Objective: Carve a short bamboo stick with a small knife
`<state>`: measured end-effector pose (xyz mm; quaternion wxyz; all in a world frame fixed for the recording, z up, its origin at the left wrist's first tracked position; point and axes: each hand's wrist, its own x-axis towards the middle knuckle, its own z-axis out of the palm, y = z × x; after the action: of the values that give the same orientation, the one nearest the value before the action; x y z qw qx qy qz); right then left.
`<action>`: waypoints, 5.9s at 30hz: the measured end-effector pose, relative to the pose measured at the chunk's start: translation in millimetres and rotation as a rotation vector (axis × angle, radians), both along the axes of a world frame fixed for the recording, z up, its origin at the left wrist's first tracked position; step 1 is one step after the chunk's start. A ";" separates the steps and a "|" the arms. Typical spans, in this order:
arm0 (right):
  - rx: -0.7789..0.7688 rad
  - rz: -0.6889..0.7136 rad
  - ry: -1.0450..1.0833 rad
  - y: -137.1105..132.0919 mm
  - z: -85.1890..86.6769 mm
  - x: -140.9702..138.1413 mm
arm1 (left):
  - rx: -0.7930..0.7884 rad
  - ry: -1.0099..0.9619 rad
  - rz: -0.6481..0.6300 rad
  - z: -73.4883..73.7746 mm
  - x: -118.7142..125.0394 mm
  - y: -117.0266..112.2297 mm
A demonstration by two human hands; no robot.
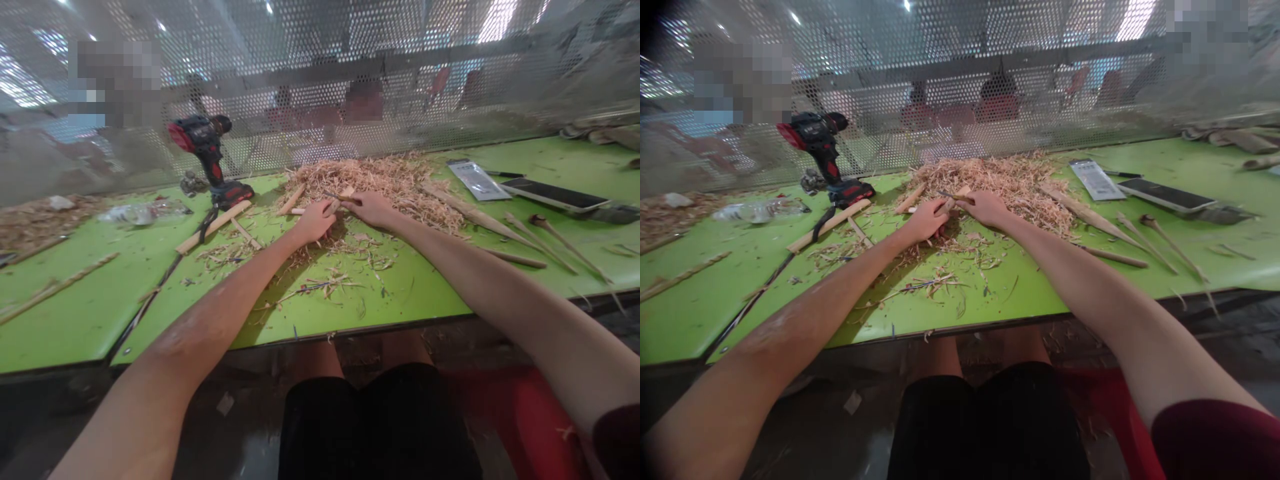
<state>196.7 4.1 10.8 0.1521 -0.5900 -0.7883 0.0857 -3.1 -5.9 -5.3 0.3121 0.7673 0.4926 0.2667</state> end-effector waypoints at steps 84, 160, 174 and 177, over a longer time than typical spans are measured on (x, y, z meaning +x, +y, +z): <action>0.015 -0.002 -0.046 1.6 -1.4 0.2 | 0.020 0.002 -0.011 -5.8 -2.3 4.9; 0.000 0.010 -0.026 -0.3 0.9 -0.3 | 0.027 -0.002 -0.015 -4.4 -2.3 2.8; 0.001 0.004 -0.020 0.3 0.2 -0.1 | 0.011 -0.014 -0.011 -3.2 -2.2 2.5; 0.003 0.002 -0.021 0.9 -0.1 0.1 | 0.020 -0.007 -0.005 -3.5 -2.1 2.2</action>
<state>196.8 5.0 10.8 0.1447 -0.5899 -0.7905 0.0786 -5.2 -3.8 -8.8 0.3068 0.7708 0.4867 0.2736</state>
